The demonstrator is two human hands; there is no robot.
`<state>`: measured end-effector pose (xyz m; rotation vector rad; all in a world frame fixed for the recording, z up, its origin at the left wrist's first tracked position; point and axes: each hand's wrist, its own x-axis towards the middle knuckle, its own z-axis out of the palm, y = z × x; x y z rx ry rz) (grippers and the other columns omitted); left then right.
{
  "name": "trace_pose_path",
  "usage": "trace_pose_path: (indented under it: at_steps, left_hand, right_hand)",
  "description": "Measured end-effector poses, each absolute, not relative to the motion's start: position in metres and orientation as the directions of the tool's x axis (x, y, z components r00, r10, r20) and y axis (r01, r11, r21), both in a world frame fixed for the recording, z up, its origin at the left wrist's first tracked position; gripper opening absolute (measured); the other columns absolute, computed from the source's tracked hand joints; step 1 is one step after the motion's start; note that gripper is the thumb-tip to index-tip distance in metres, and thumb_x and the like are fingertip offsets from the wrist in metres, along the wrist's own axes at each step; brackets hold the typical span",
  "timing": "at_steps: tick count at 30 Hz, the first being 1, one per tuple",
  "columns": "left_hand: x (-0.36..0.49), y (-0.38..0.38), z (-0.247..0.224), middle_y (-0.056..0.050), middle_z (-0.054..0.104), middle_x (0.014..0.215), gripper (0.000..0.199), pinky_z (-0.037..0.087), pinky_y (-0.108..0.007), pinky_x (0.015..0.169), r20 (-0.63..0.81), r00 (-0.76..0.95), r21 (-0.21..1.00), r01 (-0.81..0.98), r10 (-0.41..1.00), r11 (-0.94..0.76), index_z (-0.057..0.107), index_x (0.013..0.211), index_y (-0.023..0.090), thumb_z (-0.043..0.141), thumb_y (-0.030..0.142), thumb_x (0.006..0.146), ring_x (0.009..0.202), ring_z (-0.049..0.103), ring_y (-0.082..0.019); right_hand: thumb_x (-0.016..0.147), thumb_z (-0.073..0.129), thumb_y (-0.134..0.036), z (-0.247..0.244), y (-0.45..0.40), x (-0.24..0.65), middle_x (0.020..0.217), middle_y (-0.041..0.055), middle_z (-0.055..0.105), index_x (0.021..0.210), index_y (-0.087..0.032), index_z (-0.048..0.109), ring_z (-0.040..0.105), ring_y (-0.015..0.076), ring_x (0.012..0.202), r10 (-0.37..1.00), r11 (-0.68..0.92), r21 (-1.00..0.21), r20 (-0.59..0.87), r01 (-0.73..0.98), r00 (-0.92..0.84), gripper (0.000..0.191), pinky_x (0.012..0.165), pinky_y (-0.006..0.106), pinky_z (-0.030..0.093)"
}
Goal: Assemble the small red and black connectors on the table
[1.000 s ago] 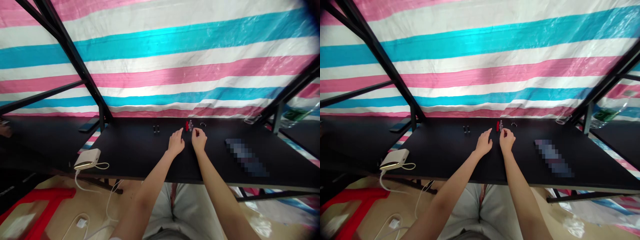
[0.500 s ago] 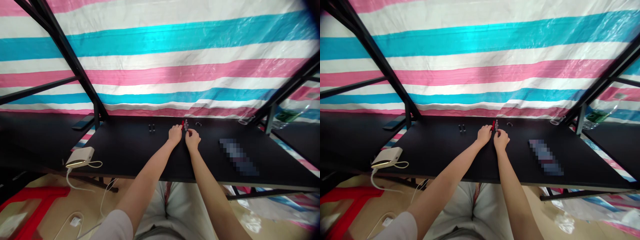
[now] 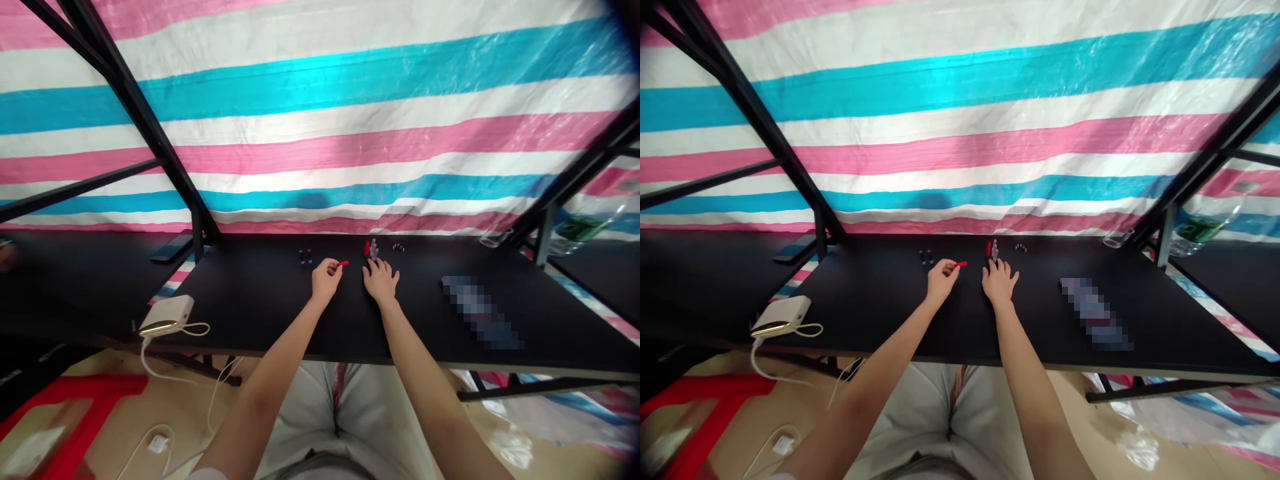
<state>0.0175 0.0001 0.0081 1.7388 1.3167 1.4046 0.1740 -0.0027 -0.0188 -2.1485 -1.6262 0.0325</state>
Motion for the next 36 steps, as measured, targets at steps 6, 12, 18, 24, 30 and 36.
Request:
trace_pose_path:
  at_steps: [6,12,18,24,30,36]
  left_hand:
    - [0.000,-0.010,0.002,-0.003,0.060,0.072,0.018,0.044,-0.024,0.062,0.352,-0.236,0.926,0.232,0.906,-0.299,0.058,0.080,0.017,0.056,0.032,0.071,0.060,0.053,-0.010]
    - [-0.001,-0.010,0.000,-0.004,0.060,0.074,0.022,0.045,-0.025,0.066,0.344,-0.220,0.936,0.150,0.913,-0.317,0.060,0.082,0.016,0.057,0.035,0.071,0.064,0.055,-0.011]
    - [-0.003,-0.009,0.002,-0.004,0.061,0.075,0.024,0.046,-0.024,0.067,0.323,-0.242,0.946,0.088,0.915,-0.311,0.060,0.084,0.016,0.057,0.035,0.071,0.067,0.057,-0.012]
    - [-0.003,-0.010,0.003,-0.005,0.063,0.077,0.024,0.048,-0.026,0.070,0.311,-0.213,0.950,0.079,0.926,-0.301,0.059,0.086,0.016,0.057,0.035,0.072,0.071,0.060,-0.013]
    - [-0.004,-0.011,0.004,-0.006,0.064,0.078,0.026,0.051,-0.026,0.064,0.303,-0.214,0.949,-0.015,0.928,-0.313,0.058,0.090,0.015,0.056,0.035,0.073,0.071,0.061,-0.014]
    - [-0.003,-0.012,0.004,-0.008,0.064,0.093,0.035,0.051,-0.024,0.065,0.290,-0.198,0.953,-0.026,0.936,-0.300,0.057,0.106,0.015,0.052,0.034,0.076,0.071,0.061,-0.012]
  right_hand:
    - [0.086,0.033,-0.036,-0.020,-0.005,0.174,0.123,0.0107,0.046,0.117,-0.022,0.049,0.034,0.0264,0.115,0.909,-0.127,-0.382,0.324,0.915,0.262,0.038,0.093,0.056,0.017]
    - [0.087,0.035,-0.033,-0.007,-0.012,0.165,0.099,0.0078,0.058,0.094,-0.019,0.056,0.049,0.0187,0.092,0.800,0.171,-0.457,0.582,0.873,0.148,0.026,0.084,0.036,0.028]
    - [0.088,0.031,-0.028,0.005,-0.020,0.149,0.087,0.0061,0.061,0.088,-0.018,0.054,0.051,0.0161,0.080,0.808,0.317,-0.422,0.589,0.849,-0.010,0.025,0.081,0.030,0.027]
    - [0.090,0.029,-0.028,0.007,-0.022,0.145,0.096,0.0075,0.062,0.100,-0.018,0.055,0.052,0.0174,0.083,0.859,0.318,-0.410,0.506,0.855,-0.076,0.030,0.079,0.030,0.028]
    - [0.091,0.026,-0.029,0.009,-0.023,0.145,0.101,0.0077,0.061,0.104,-0.017,0.055,0.052,0.0171,0.084,0.840,0.348,-0.376,0.533,0.859,-0.107,0.034,0.077,0.029,0.030]
    - [0.091,0.026,-0.030,0.009,-0.025,0.143,0.105,0.0075,0.060,0.110,-0.017,0.053,0.051,0.0173,0.086,0.847,0.355,-0.364,0.516,0.861,-0.130,0.035,0.078,0.029,0.030]
